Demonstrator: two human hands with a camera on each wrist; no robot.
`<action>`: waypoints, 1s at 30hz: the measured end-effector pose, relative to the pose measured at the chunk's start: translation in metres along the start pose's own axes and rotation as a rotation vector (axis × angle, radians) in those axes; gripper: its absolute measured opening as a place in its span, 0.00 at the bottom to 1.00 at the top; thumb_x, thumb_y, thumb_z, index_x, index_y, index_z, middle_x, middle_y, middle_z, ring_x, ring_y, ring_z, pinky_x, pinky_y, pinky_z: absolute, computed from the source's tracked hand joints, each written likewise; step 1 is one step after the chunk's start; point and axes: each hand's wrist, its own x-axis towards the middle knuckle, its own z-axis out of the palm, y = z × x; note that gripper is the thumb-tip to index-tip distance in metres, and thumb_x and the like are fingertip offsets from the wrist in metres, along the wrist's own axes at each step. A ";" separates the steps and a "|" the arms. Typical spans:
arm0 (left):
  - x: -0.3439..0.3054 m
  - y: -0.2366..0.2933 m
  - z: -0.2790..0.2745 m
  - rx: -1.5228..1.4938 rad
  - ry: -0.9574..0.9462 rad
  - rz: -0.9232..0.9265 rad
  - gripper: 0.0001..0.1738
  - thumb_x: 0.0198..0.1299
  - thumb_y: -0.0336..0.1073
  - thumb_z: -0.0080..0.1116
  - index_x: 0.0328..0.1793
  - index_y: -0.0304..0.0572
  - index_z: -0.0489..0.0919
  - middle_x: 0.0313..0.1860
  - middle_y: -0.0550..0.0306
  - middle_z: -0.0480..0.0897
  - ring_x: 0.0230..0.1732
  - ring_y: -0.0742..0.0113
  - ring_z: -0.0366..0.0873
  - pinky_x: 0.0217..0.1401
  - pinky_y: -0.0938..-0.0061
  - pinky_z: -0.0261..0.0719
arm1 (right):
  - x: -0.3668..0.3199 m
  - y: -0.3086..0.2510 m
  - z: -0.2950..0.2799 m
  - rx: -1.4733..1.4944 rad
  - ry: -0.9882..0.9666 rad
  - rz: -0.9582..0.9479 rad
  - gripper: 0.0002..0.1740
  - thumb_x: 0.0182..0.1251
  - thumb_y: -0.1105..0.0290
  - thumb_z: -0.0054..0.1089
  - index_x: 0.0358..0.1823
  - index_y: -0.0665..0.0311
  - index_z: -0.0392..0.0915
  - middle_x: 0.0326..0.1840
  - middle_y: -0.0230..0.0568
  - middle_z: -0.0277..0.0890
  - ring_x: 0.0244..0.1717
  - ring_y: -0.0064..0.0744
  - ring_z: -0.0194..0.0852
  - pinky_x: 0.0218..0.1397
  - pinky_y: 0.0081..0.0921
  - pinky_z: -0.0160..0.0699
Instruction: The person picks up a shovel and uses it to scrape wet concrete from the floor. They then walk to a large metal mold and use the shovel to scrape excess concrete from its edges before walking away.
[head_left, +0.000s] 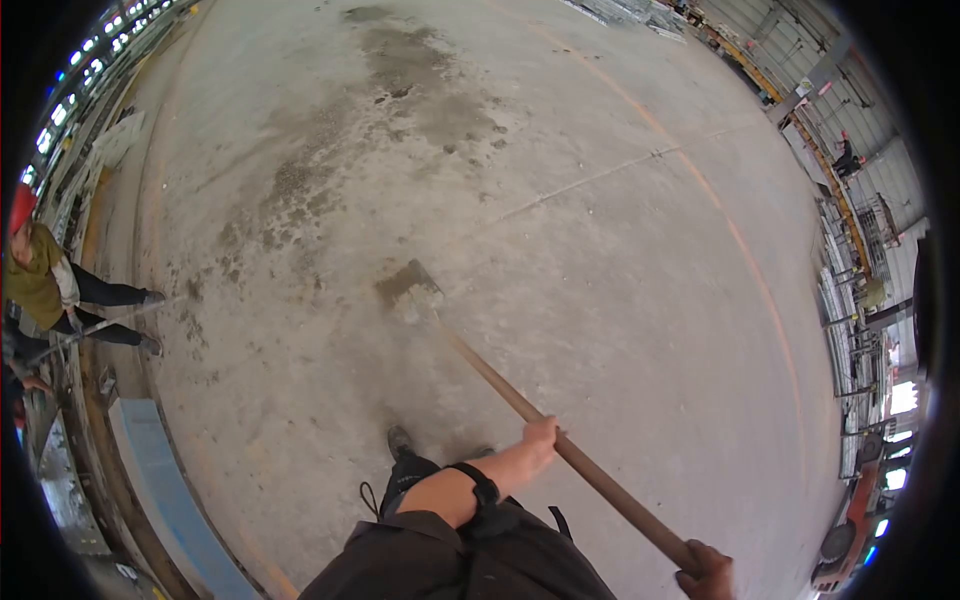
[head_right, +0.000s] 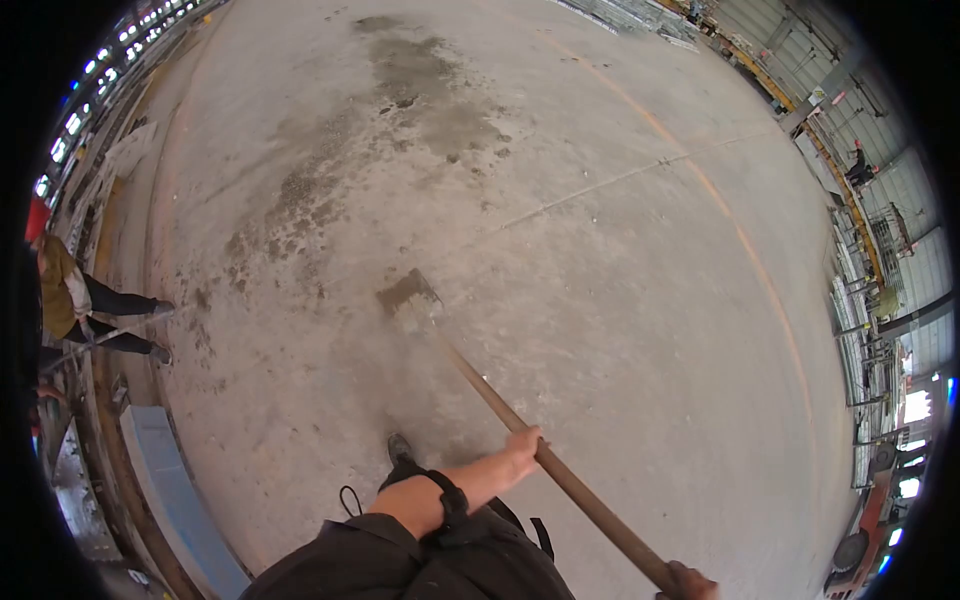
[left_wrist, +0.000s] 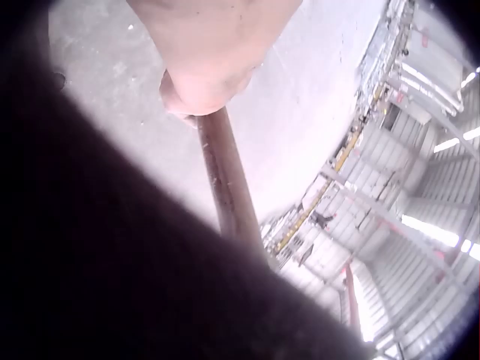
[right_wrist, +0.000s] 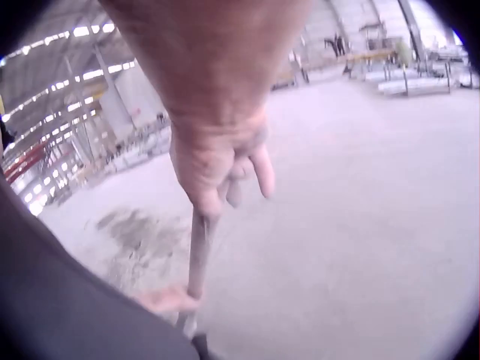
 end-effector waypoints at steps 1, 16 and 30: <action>0.013 0.011 -0.003 0.054 -0.022 0.031 0.09 0.47 0.29 0.49 0.33 0.28 0.68 0.24 0.50 0.68 0.25 0.59 0.70 0.23 0.67 0.73 | 0.008 -0.007 0.001 0.054 -0.027 -0.035 0.25 0.44 0.77 0.55 0.49 0.66 0.68 0.42 0.51 0.71 0.42 0.46 0.70 0.44 0.33 0.71; 0.043 0.220 0.055 -0.018 -0.160 0.420 0.12 0.48 0.30 0.52 0.35 0.28 0.66 0.26 0.49 0.68 0.24 0.58 0.71 0.25 0.67 0.73 | 0.286 -0.130 0.048 0.164 0.056 -0.497 0.25 0.47 0.66 0.51 0.51 0.58 0.64 0.26 0.53 0.70 0.28 0.53 0.69 0.34 0.41 0.69; 0.108 0.119 0.219 0.204 -0.104 -0.029 0.11 0.45 0.30 0.50 0.34 0.29 0.68 0.28 0.49 0.70 0.26 0.58 0.72 0.25 0.63 0.72 | 0.176 -0.010 -0.156 0.101 0.071 0.380 0.25 0.44 0.73 0.57 0.49 0.64 0.68 0.45 0.49 0.70 0.47 0.43 0.69 0.49 0.31 0.68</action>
